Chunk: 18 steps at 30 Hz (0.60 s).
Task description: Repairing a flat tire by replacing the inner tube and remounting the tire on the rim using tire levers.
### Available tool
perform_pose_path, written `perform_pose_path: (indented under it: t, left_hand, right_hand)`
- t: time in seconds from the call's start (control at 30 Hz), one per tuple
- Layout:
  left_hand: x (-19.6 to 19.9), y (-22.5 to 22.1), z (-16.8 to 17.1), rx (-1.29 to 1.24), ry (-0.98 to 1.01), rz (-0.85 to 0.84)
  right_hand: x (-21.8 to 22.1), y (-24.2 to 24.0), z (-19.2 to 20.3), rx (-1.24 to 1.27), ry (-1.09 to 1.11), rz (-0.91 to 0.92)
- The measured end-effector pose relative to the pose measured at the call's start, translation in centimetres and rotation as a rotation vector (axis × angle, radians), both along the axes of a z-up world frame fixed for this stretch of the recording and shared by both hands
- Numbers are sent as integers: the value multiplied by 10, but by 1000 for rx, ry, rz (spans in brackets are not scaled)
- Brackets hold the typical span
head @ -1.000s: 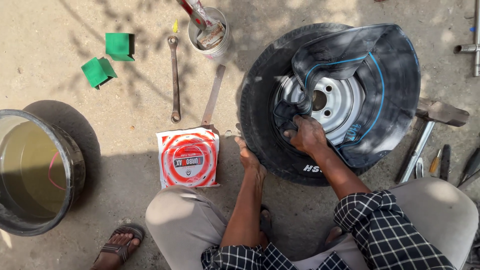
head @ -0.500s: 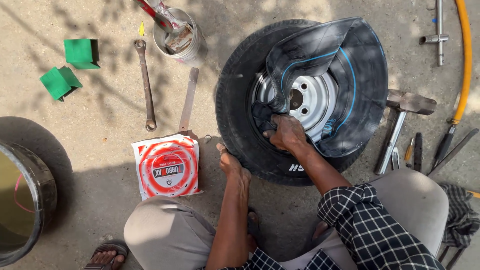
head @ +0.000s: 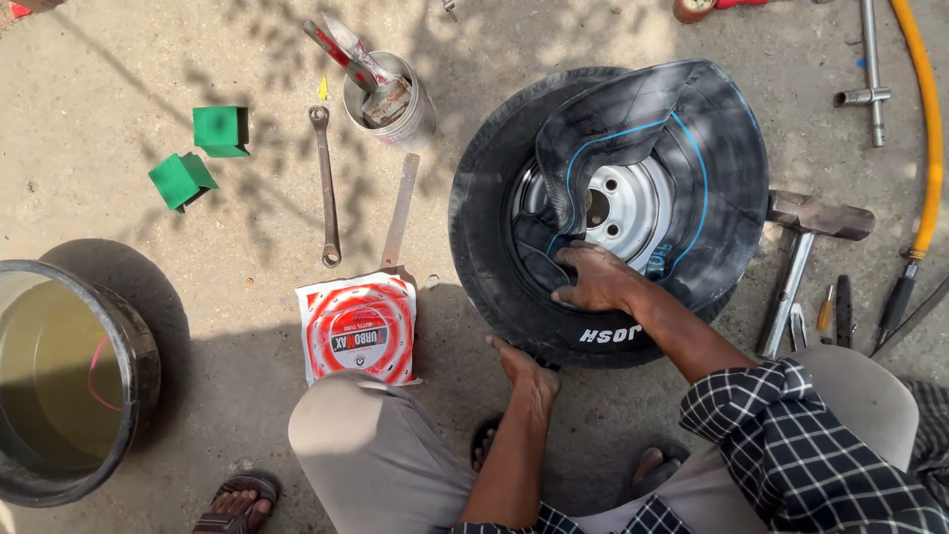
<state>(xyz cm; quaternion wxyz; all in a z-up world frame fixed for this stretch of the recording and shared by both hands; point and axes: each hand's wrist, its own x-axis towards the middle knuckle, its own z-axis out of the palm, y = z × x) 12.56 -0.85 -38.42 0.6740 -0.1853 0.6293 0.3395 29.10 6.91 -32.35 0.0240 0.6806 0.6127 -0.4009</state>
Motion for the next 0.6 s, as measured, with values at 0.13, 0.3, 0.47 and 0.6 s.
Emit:
perform_pose_path:
  t: [0.13, 0.3, 0.47, 0.6]
  left_hand:
    - [13, -4, 2, 30, -76, 70]
    - [16, -15, -17, 117, -111, 120]
    - [16, -10, -7, 111, -116, 155]
    - [16, -17, -7, 89, -115, 131]
  right_hand:
    - [8, -22, 7, 10, -16, 41]
    - [10, -29, 1, 157, 38, -9]
    - [8, -22, 2, 126, 39, 58]
    - [8, -37, -6, 332, 50, 91]
